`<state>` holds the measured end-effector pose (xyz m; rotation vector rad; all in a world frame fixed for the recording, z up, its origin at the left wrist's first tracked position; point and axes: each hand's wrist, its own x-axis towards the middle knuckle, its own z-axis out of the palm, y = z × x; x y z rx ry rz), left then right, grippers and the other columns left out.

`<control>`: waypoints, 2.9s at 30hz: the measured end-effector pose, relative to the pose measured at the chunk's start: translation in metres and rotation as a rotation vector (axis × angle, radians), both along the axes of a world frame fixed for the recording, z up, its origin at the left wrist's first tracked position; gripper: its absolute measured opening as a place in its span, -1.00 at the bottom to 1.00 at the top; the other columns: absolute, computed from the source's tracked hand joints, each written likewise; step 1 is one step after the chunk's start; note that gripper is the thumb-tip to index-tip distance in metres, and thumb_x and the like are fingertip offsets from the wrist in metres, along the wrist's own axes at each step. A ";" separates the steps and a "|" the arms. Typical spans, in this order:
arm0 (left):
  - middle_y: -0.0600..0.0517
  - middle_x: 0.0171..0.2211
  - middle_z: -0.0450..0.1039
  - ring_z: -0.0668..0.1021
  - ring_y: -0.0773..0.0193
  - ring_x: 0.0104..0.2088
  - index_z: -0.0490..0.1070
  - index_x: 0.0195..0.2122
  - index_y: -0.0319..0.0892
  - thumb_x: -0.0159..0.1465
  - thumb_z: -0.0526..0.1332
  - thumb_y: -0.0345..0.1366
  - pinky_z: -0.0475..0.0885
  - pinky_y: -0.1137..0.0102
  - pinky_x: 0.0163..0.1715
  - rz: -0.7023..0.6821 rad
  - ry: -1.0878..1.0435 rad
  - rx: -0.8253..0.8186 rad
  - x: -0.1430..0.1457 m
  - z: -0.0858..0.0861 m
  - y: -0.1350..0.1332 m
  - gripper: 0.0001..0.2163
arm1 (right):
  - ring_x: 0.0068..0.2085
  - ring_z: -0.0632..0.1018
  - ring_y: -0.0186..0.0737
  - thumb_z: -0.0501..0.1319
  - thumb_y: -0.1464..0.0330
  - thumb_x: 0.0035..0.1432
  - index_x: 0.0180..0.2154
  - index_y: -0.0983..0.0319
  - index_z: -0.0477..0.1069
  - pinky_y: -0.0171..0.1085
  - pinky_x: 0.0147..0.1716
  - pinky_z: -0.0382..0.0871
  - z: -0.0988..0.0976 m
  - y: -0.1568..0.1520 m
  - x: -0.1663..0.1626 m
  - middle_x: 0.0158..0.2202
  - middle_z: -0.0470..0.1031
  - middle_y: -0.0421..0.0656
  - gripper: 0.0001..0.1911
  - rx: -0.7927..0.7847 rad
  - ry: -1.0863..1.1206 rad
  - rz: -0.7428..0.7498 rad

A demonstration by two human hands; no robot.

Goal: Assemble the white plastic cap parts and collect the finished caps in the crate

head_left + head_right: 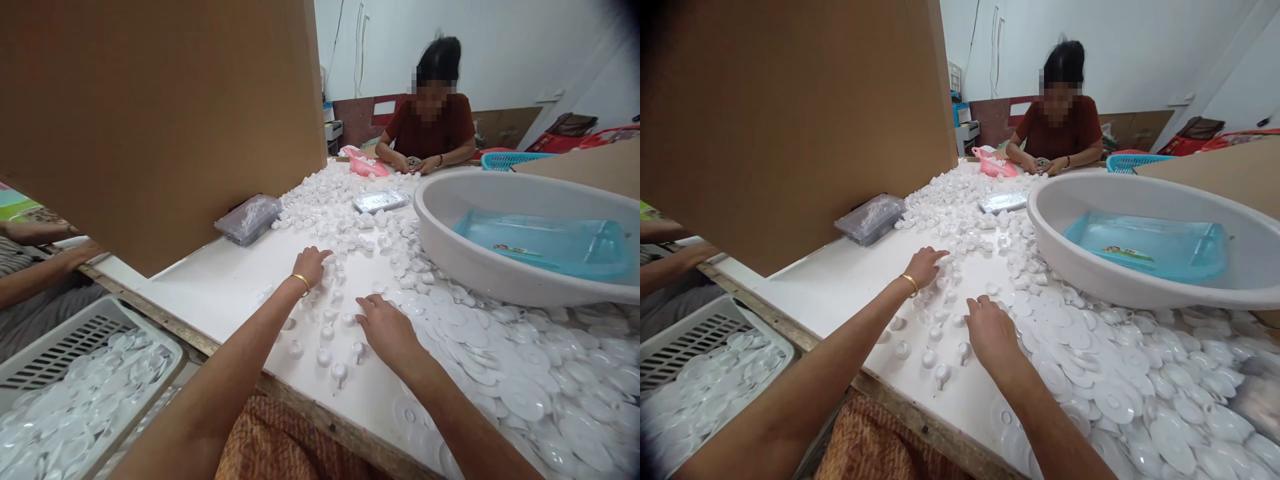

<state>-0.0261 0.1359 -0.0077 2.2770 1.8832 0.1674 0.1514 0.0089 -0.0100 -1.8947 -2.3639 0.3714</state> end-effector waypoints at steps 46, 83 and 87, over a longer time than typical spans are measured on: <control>-0.13 -0.03 0.31 0.40 0.07 -0.08 0.37 -0.03 -0.15 0.18 0.05 -0.15 0.29 0.25 -0.10 0.153 0.148 -0.091 -0.015 0.013 0.034 -0.64 | -0.19 0.43 -0.23 -0.06 0.39 0.26 0.10 0.16 0.19 -0.28 -0.39 0.30 0.003 0.020 0.041 0.05 0.24 -0.15 -0.62 0.165 0.011 -0.275; -0.04 -0.22 0.35 0.43 0.17 -0.19 0.39 -0.06 -0.09 0.13 0.15 -0.25 0.30 0.36 -0.20 -0.329 0.011 -0.128 0.107 -0.013 -0.027 -0.67 | -0.19 0.42 -0.20 0.13 0.31 0.13 -0.12 0.18 0.35 -0.32 -0.35 0.18 0.010 0.024 0.055 -0.18 0.36 -0.11 -0.75 -0.133 -0.053 -0.192; -0.08 -0.17 0.34 0.42 0.14 -0.17 0.40 -0.07 -0.14 0.15 0.12 -0.21 0.30 0.33 -0.17 -0.223 0.003 -0.111 0.096 -0.011 -0.022 -0.67 | -0.24 0.43 -0.21 0.11 0.37 0.13 -0.14 0.20 0.30 -0.34 -0.41 0.16 0.005 0.022 0.047 -0.17 0.32 -0.09 -0.78 -0.129 -0.085 -0.148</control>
